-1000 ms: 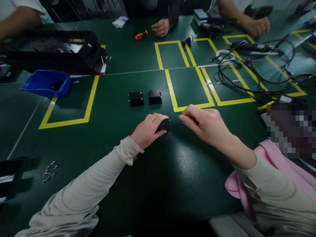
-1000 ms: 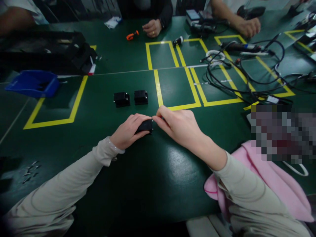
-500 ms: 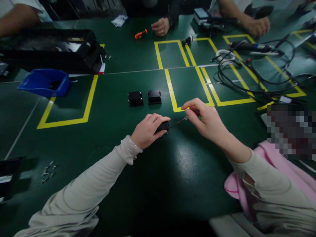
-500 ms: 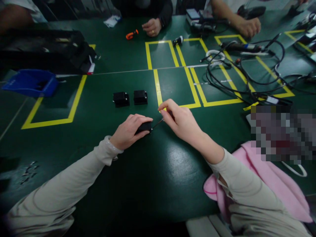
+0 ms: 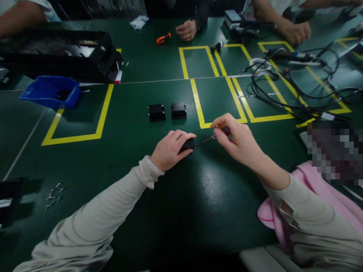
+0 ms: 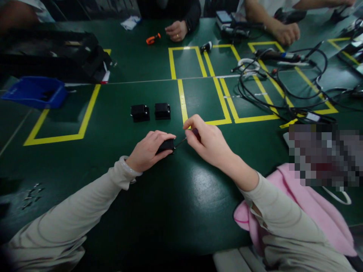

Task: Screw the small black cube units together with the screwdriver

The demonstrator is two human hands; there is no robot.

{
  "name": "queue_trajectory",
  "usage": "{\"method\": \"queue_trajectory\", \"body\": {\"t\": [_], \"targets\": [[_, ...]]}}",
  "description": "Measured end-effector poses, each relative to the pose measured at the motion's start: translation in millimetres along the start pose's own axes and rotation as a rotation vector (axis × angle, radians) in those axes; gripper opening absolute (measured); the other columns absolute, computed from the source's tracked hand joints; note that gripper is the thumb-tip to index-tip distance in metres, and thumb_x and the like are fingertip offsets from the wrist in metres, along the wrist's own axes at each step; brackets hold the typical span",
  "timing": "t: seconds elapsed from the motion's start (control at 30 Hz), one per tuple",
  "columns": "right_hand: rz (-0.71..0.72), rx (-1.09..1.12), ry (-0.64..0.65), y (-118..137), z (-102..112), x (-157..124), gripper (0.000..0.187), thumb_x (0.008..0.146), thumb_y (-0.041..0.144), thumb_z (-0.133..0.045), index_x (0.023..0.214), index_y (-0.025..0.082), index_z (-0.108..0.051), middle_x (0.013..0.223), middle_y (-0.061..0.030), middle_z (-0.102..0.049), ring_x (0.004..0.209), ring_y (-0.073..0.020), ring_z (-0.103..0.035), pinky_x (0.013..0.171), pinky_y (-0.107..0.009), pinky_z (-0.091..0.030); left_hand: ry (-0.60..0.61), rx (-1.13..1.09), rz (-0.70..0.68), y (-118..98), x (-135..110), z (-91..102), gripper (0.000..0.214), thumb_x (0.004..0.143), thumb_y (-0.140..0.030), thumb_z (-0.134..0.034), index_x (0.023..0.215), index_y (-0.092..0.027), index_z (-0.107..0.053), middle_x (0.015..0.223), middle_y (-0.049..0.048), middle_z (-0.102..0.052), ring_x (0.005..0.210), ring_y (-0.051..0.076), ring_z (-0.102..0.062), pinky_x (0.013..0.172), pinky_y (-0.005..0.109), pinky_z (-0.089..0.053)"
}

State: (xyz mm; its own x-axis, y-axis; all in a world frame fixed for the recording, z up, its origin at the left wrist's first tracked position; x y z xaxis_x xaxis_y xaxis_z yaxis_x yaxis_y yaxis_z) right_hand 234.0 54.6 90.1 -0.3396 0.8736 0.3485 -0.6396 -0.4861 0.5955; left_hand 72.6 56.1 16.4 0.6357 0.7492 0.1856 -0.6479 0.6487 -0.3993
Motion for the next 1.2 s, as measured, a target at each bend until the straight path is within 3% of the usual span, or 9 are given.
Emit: {"method": "queue_trajectory", "body": {"t": [0.1, 0.3, 0.47, 0.67, 0.83, 1.03, 1.2], "targets": [[-0.024, -0.02, -0.008, -2.5, 0.3, -0.2, 0.017, 0.096, 0.033, -0.054, 0.082, 0.022, -0.054, 0.062, 0.0035, -0.057, 0.054, -0.0106, -0.054, 0.054, -0.024, -0.036, -0.006, 0.003, 0.003, -0.1, 0.2, 0.0, 0.041, 0.096, -0.033, -0.059, 0.134, -0.022, -0.05, 0.121, 0.0092, -0.06, 0.107, 0.026, -0.055, 0.094, 0.042, -0.047], [0.004, 0.026, 0.012, 0.3, -0.1, 1.0, 0.01, 0.096, 0.021, -0.048, 0.098, 0.018, -0.057, 0.072, 0.0006, -0.063, 0.063, -0.0117, -0.061, 0.06, -0.023, -0.042, -0.008, 0.015, 0.017, -1.3, 0.1, 0.2, 0.041, 0.095, -0.033, -0.06, 0.133, -0.021, -0.051, 0.12, 0.0097, -0.06, 0.106, 0.027, -0.055, 0.093, 0.042, -0.048], [-0.018, -0.005, -0.017, -2.1, 1.8, 1.0, 0.016, 0.096, 0.029, -0.054, 0.084, 0.02, -0.058, 0.065, 0.0026, -0.061, 0.055, -0.0102, -0.056, 0.055, -0.023, -0.037, -0.019, 0.016, 0.008, -1.3, -0.7, 0.6, 0.042, 0.095, -0.033, -0.061, 0.134, -0.021, -0.05, 0.121, 0.0093, -0.061, 0.105, 0.026, -0.054, 0.093, 0.041, -0.048], [-0.025, 0.02, 0.005, -3.0, 0.0, 0.1, 0.011, 0.095, 0.021, -0.048, 0.099, 0.02, -0.059, 0.07, 0.0014, -0.063, 0.061, -0.0124, -0.059, 0.058, -0.025, -0.04, -0.011, 0.012, 0.009, -0.8, -0.5, -0.1, 0.042, 0.095, -0.033, -0.06, 0.134, -0.02, -0.05, 0.121, 0.0098, -0.06, 0.106, 0.026, -0.055, 0.093, 0.042, -0.048], [-0.038, -0.003, 0.007, -3.0, 0.7, -0.1, 0.015, 0.097, 0.031, -0.053, 0.088, 0.021, -0.059, 0.067, 0.0018, -0.063, 0.058, -0.0116, -0.057, 0.056, -0.024, -0.037, -0.017, 0.006, 0.008, -0.5, -0.6, 0.1, 0.041, 0.095, -0.033, -0.06, 0.134, -0.021, -0.05, 0.121, 0.0096, -0.06, 0.106, 0.026, -0.055, 0.093, 0.041, -0.048], [-0.028, 0.0, 0.019, -1.7, 0.0, 0.7, 0.014, 0.095, 0.021, -0.047, 0.105, 0.019, -0.058, 0.072, 0.0015, -0.063, 0.063, -0.0127, -0.059, 0.061, -0.025, -0.041, -0.023, 0.008, 0.019, 1.9, -0.4, 1.5, 0.041, 0.095, -0.033, -0.06, 0.133, -0.021, -0.05, 0.121, 0.0096, -0.06, 0.106, 0.026, -0.055, 0.093, 0.042, -0.048], [-0.036, -0.006, 0.023, -3.5, -0.6, 0.0, 0.017, 0.097, 0.031, -0.053, 0.087, 0.019, -0.06, 0.065, 0.0024, -0.062, 0.055, -0.0106, -0.056, 0.055, -0.024, -0.036, -0.011, 0.0, 0.026, 2.3, -0.1, 1.2, 0.041, 0.095, -0.033, -0.06, 0.133, -0.02, -0.05, 0.122, 0.0101, -0.06, 0.107, 0.027, -0.055, 0.094, 0.043, -0.047]]}}
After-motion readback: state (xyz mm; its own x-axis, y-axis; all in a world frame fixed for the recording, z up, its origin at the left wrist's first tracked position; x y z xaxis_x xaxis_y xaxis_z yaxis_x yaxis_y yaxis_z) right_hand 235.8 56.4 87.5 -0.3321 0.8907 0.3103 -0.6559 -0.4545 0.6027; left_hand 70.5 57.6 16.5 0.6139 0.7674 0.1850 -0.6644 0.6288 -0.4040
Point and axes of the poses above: each hand's wrist, its own x-axis towards the middle knuckle, its own z-axis out of the back of the hand, y = z × x, the point moved 8 cm from there along x, towards the middle knuckle
